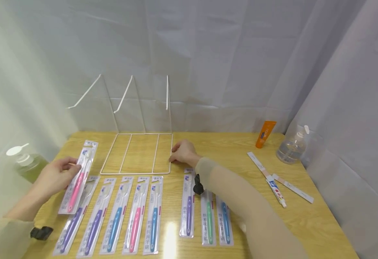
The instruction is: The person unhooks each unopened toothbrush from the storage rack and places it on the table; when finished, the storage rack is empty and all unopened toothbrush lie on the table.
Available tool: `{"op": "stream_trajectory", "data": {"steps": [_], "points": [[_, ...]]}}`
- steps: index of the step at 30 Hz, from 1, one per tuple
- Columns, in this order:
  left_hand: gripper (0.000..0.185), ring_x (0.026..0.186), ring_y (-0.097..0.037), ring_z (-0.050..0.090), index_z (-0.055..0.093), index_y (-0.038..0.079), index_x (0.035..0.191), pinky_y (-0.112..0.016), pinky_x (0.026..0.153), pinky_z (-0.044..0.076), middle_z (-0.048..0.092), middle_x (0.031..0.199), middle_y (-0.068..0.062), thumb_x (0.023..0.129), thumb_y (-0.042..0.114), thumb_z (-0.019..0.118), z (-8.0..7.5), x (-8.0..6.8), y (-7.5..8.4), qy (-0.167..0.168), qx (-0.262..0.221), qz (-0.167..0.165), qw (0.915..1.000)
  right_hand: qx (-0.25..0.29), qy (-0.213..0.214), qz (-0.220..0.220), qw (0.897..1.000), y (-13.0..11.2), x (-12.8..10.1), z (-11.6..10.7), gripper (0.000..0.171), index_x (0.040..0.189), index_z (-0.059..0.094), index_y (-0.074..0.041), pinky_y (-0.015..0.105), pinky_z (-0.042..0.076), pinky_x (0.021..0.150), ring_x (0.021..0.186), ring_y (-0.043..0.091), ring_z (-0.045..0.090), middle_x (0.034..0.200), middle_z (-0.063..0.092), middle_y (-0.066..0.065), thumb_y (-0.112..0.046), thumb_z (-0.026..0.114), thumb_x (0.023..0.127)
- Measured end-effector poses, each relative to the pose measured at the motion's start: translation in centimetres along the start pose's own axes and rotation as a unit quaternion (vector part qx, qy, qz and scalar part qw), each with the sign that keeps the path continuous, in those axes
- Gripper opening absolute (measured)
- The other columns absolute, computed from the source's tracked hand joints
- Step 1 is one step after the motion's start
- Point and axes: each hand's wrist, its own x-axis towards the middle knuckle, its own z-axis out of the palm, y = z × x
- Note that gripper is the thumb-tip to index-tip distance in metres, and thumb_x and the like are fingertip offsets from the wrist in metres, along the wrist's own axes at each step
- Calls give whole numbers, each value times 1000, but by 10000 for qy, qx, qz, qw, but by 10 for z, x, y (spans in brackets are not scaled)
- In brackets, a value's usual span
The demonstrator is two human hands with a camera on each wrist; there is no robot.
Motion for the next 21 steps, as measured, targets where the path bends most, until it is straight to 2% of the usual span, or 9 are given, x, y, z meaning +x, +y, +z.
{"op": "stream_trajectory", "data": {"steps": [4,7,11,15,18,21], "points": [[52,111,-44,71,61,-4,151,-40,81,55,69,140,-36,116,34,51,8,36,10,285,-160,-232,9992,-21,8,26,10000,1,0,-1,37,115,83,-5,18,60,66,75,11,72,104,84,11,-7,99,81],[53,103,-37,71,63,-1,152,-34,77,54,70,138,-32,115,34,52,11,63,14,459,-275,-483,9974,-12,11,40,10000,1,0,-2,38,115,83,-5,18,60,66,76,12,72,103,84,11,-8,99,81],[54,99,-31,68,63,3,155,-27,71,53,68,140,-29,113,36,53,10,92,15,472,-459,-976,9930,-15,31,51,10000,2,0,-2,37,115,83,-6,18,60,66,75,12,72,102,83,10,-8,99,81],[57,103,-31,66,63,3,156,-27,72,53,65,148,-30,109,33,56,6,112,11,276,-560,-1331,9891,62,25,52,10000,2,0,-3,36,114,83,-5,18,61,64,71,11,71,98,82,9,-7,99,81],[58,96,-26,68,63,0,154,-25,69,56,65,150,-31,103,28,60,7,120,5,175,-614,-1398,9881,189,1,41,9998,3,0,-2,36,112,83,-4,18,62,62,67,9,70,92,80,7,-5,99,80],[59,96,-30,70,65,-2,150,-27,68,58,66,148,-33,97,23,60,10,127,-4,188,-477,-1389,9890,278,-38,36,9996,2,1,-1,37,113,82,-3,18,62,61,64,8,70,87,79,5,-4,99,80]]}}
